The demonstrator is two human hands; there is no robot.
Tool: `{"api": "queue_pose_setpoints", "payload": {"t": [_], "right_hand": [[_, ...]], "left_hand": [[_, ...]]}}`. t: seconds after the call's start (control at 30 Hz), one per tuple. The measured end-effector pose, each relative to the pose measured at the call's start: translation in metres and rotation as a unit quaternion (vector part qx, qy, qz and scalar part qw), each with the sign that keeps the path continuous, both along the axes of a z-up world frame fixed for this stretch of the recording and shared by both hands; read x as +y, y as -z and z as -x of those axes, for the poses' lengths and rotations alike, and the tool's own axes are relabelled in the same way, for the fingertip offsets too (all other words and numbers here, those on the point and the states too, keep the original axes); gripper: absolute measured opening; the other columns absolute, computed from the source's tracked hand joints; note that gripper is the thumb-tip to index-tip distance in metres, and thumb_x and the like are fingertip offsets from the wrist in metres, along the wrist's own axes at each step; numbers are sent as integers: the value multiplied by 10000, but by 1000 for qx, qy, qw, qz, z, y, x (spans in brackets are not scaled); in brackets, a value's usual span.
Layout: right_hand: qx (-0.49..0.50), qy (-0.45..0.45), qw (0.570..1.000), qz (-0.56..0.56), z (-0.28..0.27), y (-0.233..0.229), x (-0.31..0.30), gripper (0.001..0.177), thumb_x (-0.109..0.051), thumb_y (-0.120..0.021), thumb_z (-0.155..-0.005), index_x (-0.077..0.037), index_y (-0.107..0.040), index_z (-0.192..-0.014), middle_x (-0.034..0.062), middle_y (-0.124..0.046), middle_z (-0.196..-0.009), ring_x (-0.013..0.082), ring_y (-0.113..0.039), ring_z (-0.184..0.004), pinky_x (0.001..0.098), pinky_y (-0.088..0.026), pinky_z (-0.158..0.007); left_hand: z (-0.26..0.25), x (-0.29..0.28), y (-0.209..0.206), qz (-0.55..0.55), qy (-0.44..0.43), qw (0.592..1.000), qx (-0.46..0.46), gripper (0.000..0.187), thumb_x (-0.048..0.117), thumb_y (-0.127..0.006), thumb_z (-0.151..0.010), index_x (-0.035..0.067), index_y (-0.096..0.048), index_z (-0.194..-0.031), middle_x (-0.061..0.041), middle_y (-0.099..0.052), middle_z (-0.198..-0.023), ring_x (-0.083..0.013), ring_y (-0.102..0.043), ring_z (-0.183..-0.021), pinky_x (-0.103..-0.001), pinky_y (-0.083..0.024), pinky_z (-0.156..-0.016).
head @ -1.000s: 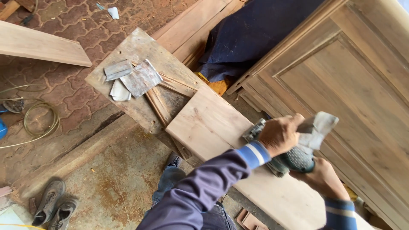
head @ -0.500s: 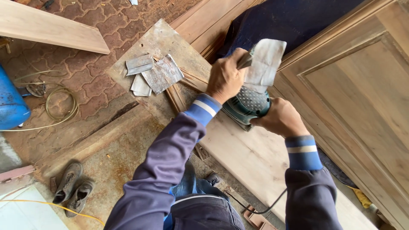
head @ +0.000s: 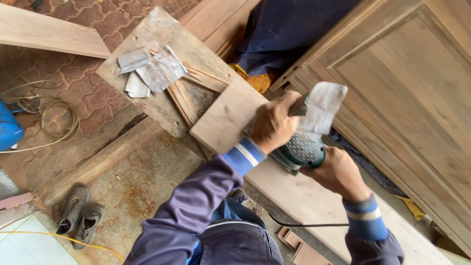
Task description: Sanding a wooden board using an electric sander and manual sandpaper.
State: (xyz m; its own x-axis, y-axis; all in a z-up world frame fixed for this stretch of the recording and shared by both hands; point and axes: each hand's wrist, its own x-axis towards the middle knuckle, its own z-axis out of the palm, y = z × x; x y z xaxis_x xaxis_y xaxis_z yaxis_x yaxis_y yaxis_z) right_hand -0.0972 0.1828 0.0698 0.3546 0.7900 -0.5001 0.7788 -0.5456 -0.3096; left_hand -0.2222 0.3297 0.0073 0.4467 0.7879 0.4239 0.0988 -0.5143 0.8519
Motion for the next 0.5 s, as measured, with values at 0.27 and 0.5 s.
{"api": "queue_pose_setpoints", "payload": {"t": [0.27, 0.5], "right_hand": [[43, 161, 984, 66, -76, 14, -203, 490, -339, -917, -693, -67, -762, -1070, 126, -839, -935, 252, -818, -838, 389, -641, -818], [19, 265, 946, 183, -118, 32, -362, 525, -335, -961, -683, -72, -783, -1100, 123, -804, -987, 271, -779, -925, 405, -647, -906]], "left_hand": [[-95, -176, 12, -5, 131, 991, -26, 327, -28, -694, -862, 54, -518, -1125, -152, -683, -839, -299, -729, -756, -398, -623, -672], [-139, -316, 18, -14, 219, 975, 14, 201, 47, -674, -934, 83, -528, -1068, -79, -596, -730, -211, -648, -601, -348, -574, -592]]}}
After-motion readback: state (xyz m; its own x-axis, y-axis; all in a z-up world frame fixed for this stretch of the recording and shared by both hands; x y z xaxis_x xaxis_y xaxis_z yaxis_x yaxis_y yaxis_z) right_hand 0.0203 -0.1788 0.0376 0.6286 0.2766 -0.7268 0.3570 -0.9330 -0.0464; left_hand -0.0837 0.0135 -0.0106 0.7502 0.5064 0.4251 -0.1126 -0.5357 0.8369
